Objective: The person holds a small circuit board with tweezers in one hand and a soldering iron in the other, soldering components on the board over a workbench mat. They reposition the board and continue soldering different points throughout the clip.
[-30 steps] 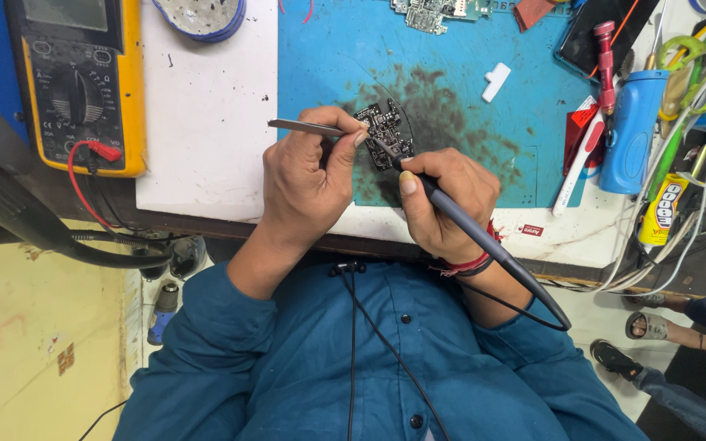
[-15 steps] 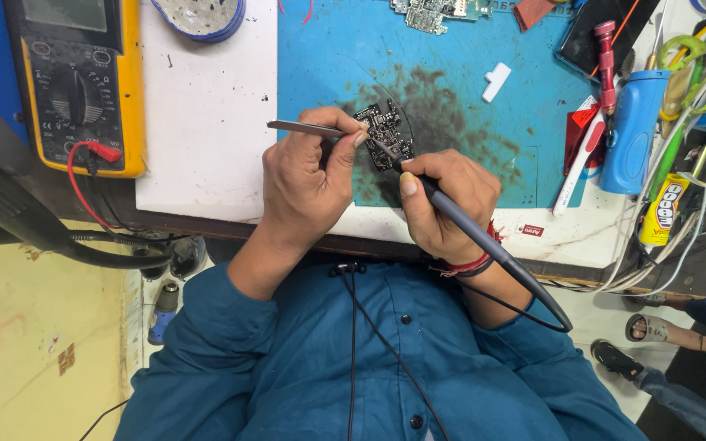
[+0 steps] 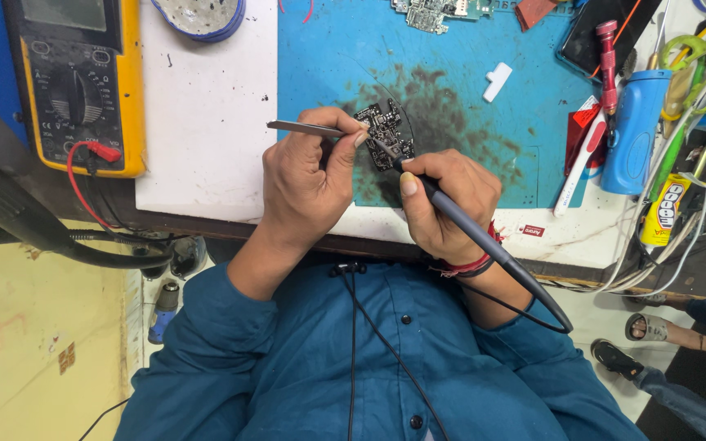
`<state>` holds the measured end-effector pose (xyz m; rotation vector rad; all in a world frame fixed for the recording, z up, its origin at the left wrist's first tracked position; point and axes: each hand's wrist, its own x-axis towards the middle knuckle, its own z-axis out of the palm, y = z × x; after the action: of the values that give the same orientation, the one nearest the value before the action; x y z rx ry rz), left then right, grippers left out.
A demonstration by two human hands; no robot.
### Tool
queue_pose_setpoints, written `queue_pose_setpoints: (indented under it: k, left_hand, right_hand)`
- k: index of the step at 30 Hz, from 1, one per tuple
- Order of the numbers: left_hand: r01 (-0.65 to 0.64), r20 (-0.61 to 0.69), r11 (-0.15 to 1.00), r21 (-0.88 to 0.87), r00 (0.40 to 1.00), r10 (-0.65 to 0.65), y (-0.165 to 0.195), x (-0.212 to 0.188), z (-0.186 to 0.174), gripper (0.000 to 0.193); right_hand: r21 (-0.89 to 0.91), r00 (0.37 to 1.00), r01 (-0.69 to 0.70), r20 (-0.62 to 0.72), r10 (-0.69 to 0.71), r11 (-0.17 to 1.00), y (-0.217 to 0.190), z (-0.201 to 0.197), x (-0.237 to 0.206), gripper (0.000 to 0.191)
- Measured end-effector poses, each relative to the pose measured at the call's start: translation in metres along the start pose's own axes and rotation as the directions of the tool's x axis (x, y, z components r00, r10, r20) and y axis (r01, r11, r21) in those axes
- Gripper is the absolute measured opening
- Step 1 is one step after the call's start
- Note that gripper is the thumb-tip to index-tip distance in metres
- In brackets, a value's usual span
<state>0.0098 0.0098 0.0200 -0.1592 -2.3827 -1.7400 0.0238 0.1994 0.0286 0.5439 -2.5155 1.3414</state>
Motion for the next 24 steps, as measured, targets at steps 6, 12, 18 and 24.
queue_pose_setpoints:
  k: [6, 12, 18, 24]
  left_hand:
    - [-0.007, 0.001, 1.0, -0.012, 1.0, 0.007, -0.0001, 0.0001, -0.0004, 0.009]
    - [0.001, 0.005, 1.0, -0.002, 1.0, -0.001, 0.0005, 0.0003, -0.0006, 0.009]
    - [0.003, 0.004, 1.0, -0.001, 1.0, -0.003, 0.0005, 0.0003, -0.0005, 0.009]
    - [0.005, 0.002, 1.0, -0.001, 1.0, -0.005, -0.0009, 0.0001, 0.0, 0.008]
  right_hand:
    - [-0.001, 1.0, -0.004, 0.0, 0.004, 1.0, -0.0008, 0.0001, 0.0001, 0.007]
    - [-0.002, 1.0, -0.006, -0.001, 0.006, 1.0, -0.0011, 0.0001, 0.0002, 0.006]
    - [0.003, 1.0, -0.003, -0.002, 0.003, 1.0, -0.0012, -0.0001, 0.0002, 0.006]
    - [-0.002, 1.0, -0.01, 0.0, 0.01, 1.0, -0.0001, 0.0012, 0.0003, 0.007]
